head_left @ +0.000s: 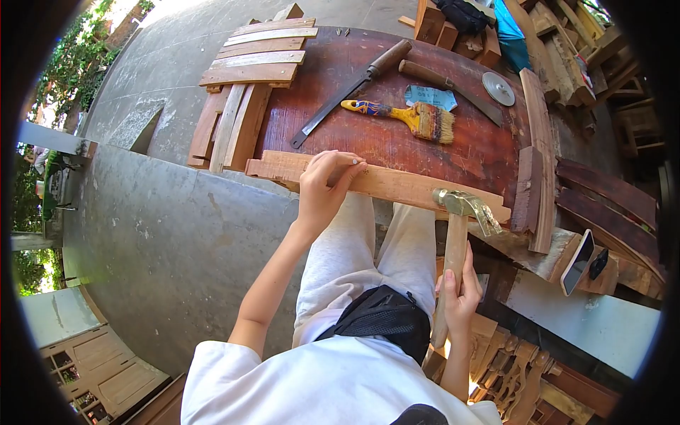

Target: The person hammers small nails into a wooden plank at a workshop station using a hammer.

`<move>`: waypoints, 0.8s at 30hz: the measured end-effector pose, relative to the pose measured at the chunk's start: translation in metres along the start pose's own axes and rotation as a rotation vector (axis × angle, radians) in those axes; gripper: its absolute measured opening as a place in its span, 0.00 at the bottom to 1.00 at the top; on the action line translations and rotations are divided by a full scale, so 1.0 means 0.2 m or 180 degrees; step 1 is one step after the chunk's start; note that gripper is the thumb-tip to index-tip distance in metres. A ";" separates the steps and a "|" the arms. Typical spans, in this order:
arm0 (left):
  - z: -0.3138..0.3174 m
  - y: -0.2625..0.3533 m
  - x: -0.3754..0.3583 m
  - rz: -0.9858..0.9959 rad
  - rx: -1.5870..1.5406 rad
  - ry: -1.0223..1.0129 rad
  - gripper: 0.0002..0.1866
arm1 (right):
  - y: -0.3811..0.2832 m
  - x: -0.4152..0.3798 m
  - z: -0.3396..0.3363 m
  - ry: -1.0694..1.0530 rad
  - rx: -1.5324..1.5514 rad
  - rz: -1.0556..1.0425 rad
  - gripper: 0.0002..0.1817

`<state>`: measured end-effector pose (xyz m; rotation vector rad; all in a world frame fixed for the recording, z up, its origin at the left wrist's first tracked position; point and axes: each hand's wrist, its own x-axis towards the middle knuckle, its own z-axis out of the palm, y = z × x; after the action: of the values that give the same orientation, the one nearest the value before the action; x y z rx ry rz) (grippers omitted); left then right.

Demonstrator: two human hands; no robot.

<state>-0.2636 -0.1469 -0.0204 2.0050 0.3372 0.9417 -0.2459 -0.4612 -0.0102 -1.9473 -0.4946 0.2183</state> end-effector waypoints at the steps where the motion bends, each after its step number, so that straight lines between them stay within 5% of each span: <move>1: 0.00 0.00 0.00 0.0011 0.0020 0.0008 0.05 | 0.00 0.00 0.00 -0.0002 -0.0001 -0.0002 0.30; 22: 0.00 -0.03 0.01 0.0522 0.0282 0.0013 0.06 | -0.05 0.01 0.00 -0.0006 -0.0050 -0.0050 0.29; 24: -0.01 -0.03 0.01 0.0580 0.0275 0.0007 0.06 | -0.08 0.01 0.01 -0.0060 0.0688 0.0276 0.30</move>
<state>-0.2622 -0.1406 -0.0239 2.1411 0.2016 1.0578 -0.2479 -0.4523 0.0028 -1.7581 -0.3825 0.3322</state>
